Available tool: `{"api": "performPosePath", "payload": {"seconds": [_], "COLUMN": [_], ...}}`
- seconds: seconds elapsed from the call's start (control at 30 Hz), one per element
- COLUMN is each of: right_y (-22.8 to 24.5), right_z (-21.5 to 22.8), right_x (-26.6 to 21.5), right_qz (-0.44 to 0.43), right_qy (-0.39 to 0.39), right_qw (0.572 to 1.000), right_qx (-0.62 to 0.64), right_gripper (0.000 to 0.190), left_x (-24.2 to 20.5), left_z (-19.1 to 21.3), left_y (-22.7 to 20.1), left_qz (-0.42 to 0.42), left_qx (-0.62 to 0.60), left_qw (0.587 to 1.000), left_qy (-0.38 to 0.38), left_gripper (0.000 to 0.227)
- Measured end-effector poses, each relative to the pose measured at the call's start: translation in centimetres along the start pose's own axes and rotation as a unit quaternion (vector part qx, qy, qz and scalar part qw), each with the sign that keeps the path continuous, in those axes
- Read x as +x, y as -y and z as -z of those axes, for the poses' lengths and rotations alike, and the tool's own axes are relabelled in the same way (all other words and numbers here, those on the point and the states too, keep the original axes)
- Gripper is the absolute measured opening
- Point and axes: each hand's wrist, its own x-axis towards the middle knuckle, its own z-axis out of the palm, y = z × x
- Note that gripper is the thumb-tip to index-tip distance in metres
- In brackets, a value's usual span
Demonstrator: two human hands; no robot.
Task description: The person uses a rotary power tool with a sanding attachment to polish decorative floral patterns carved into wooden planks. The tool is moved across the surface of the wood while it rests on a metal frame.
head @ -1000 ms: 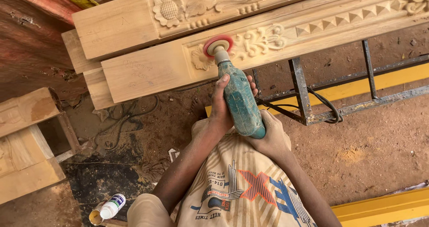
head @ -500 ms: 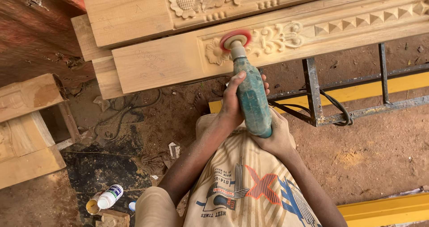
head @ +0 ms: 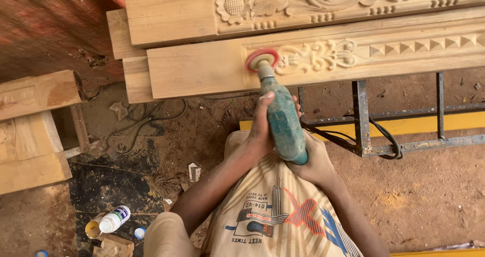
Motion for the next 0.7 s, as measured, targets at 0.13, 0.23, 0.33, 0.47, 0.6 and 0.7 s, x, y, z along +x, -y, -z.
{"api": "performPosePath", "payload": {"seconds": [0.13, 0.23, 0.33, 0.47, 0.6, 0.7], "right_y": [-0.5, -2.3, -3.7, -2.6, 0.2, 1.0], "right_z": [-0.3, -0.3, 0.0, -0.2, -1.5, -1.6], "right_x": [0.7, 0.1, 0.2, 1.5, 2.6, 3.0], "right_qz": [0.009, -0.033, -0.084, -0.05, 0.021, 0.055], "right_qy": [-0.019, -0.071, -0.091, -0.046, 0.008, 0.051], "right_qw": [0.999, 0.996, 0.992, 0.997, 1.0, 0.995], "right_qx": [-0.032, -0.033, -0.032, -0.027, -0.018, -0.066], "right_gripper": [0.05, 0.045, 0.037, 0.042, 0.046, 0.051], "left_x": [1.9, 4.4, 5.4, 4.5, 0.2, -0.9], "left_z": [0.0, -2.0, -2.9, -2.1, 0.3, 0.2], "left_y": [-0.8, 0.6, 0.7, -0.6, -3.3, -4.1], "left_qz": [0.013, -0.022, -0.006, -0.023, -0.029, -0.04], "left_qx": [0.019, 0.091, 0.095, 0.086, 0.051, 0.01], "left_qw": [1.0, 0.994, 0.994, 0.993, 0.998, 0.999], "left_qy": [0.019, 0.047, 0.053, 0.072, -0.002, -0.012], "left_gripper": [0.067, 0.064, 0.063, 0.063, 0.066, 0.071]}}
